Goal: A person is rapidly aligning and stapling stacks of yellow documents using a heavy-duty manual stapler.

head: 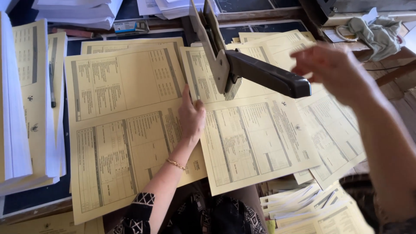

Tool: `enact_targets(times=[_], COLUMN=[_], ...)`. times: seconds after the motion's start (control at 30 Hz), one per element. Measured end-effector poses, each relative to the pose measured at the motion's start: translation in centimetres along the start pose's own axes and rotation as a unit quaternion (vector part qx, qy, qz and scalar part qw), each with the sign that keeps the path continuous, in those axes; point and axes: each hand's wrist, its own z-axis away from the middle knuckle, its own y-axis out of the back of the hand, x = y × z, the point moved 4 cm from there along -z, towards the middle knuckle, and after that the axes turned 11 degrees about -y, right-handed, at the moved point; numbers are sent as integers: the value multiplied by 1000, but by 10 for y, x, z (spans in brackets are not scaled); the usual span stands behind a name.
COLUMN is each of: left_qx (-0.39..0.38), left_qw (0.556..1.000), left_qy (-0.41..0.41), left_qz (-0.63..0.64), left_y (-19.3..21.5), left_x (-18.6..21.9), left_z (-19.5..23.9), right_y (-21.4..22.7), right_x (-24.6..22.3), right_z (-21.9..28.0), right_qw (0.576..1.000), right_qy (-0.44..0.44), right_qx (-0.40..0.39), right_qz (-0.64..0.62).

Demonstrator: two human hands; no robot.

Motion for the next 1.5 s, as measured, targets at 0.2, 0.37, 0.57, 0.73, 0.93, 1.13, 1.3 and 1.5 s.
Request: enact_targets(times=[0.2,0.37,0.57,0.73,0.93,1.13,1.3,1.5], left_qx=[6,-12,-43,-45,-81,-52,83,-303], left_qw=[1000,999,996,995,990,990,908,815], left_qy=[5,37,77,80,106,-90,-396,-53], left_qz=[4,-6,-19,-27,-43,-94,-108,-491], left_y=[-3,-6,-1,-2,15,45,126,190], left_x=[-3,-15,5,1,47,41,188,260], left_z=[-2,-2,-2,3,8,23,53,81], right_y=[-31,-81,-158,-152,-71,-65,-156,-206], right_x=[-150,-86,-16,-20,-73,-43,88,149], right_z=[36,41,53,61,28,71,171,194], right_qw=[968,969,996,992,971,896,844,744], right_qy=[-171,-193,-3,73,-34,-63,-264,-274], right_qx=[-110,-150,2,89,-133,-159,-354,-231], right_qz=[151,-28,-88,-42,-196,-410,-305,-563])
